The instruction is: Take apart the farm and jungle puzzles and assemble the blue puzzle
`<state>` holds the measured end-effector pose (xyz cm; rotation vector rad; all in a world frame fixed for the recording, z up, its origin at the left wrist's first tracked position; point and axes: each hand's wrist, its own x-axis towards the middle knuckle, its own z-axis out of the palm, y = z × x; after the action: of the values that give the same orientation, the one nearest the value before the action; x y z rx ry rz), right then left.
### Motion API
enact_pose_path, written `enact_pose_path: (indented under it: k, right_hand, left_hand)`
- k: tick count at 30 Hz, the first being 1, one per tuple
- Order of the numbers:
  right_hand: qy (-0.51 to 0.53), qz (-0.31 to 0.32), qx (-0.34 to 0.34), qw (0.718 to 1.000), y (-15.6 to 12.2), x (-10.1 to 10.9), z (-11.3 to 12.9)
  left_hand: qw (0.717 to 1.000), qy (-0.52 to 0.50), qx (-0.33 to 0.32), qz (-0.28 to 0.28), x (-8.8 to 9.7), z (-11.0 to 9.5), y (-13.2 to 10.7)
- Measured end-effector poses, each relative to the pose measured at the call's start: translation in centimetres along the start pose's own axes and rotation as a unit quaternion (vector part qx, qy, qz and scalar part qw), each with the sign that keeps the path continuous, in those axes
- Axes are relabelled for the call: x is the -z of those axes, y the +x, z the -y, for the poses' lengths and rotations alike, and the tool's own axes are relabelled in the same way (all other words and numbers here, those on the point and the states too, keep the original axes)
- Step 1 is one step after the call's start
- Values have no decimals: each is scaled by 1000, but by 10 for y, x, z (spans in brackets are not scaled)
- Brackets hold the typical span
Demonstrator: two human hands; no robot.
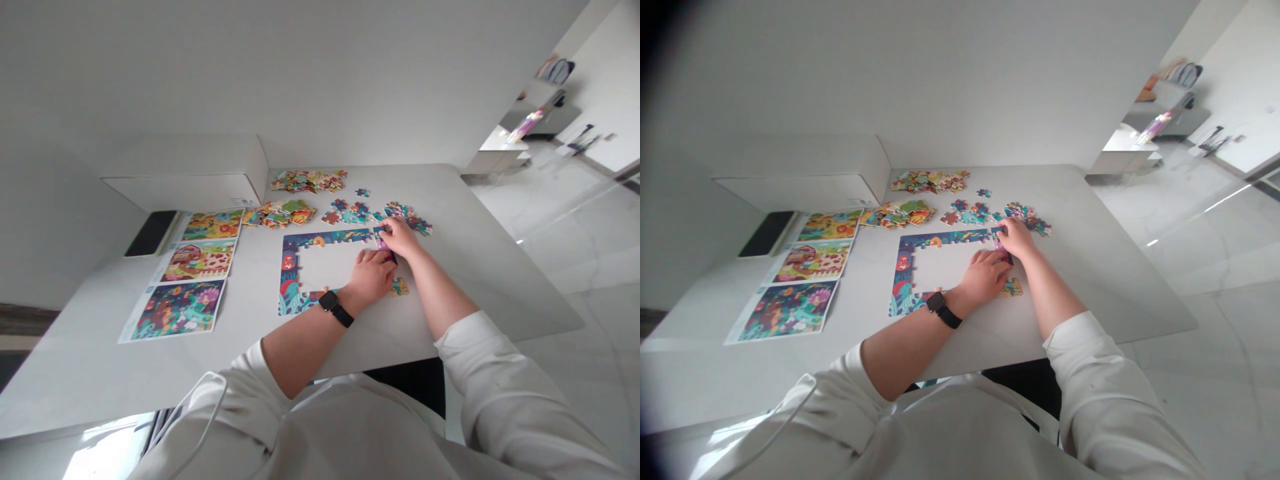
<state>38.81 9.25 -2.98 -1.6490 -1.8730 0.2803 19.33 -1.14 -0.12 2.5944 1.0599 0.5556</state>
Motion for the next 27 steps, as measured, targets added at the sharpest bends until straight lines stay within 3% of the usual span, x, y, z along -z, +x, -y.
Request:
enact_pose_path:
  k: [5, 27]
  right_hand:
    - [11, 3, -11, 1000, -1, 2, 6]
    - [-3, 29, 72, 997, -3, 6, 13]
  left_hand:
    - [1000, 16, 8, -5, 2, -3, 0]
    - [998, 41, 37, -15, 3, -6, -1]
